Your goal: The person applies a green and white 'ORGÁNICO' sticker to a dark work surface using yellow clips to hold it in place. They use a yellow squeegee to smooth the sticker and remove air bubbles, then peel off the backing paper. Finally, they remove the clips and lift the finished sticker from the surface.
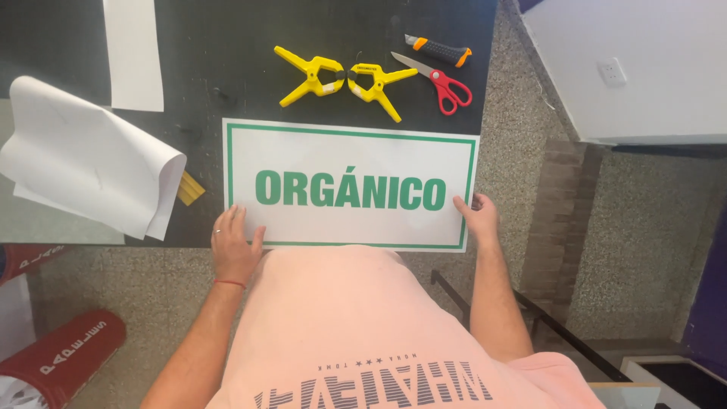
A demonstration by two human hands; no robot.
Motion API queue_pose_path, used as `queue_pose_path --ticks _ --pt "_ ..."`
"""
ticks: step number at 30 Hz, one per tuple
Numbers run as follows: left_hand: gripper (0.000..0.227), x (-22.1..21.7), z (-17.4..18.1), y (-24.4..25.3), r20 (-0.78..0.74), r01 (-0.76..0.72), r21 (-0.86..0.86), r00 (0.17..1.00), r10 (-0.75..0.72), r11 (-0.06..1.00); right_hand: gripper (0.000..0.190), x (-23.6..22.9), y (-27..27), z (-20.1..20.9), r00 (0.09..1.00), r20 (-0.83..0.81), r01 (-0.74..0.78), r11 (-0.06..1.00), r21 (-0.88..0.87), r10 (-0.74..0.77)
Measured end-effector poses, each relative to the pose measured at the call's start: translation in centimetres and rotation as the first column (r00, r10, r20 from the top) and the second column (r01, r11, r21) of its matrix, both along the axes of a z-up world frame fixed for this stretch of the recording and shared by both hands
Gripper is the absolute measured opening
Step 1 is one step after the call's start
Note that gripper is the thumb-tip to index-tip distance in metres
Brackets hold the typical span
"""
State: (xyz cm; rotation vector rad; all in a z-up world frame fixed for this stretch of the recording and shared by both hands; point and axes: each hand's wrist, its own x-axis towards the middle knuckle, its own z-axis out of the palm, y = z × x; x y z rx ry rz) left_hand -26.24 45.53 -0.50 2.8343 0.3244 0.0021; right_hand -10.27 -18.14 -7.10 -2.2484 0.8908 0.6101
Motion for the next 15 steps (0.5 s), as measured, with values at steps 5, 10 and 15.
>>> queue_pose_path --ticks 5,10,15 --pt "0.080 -1.2 0.2 -2.9 -0.082 -0.020 0.013 0.996 0.021 1.000 0.050 -0.6 0.5 -1.5 0.940 0.229 0.154 0.912 0.381 -0.254" --pt "0.092 -2.0 0.8 -4.7 -0.136 -0.017 -0.007 0.991 0.016 1.000 0.033 -0.4 -0.6 -0.6 0.934 0.215 0.168 0.881 0.443 -0.287" --pt "0.081 -2.6 -1.1 -3.2 -0.059 -0.018 -0.003 0.998 0.018 1.000 0.034 -0.2 1.1 5.3 0.937 0.270 0.115 0.928 0.354 -0.219"
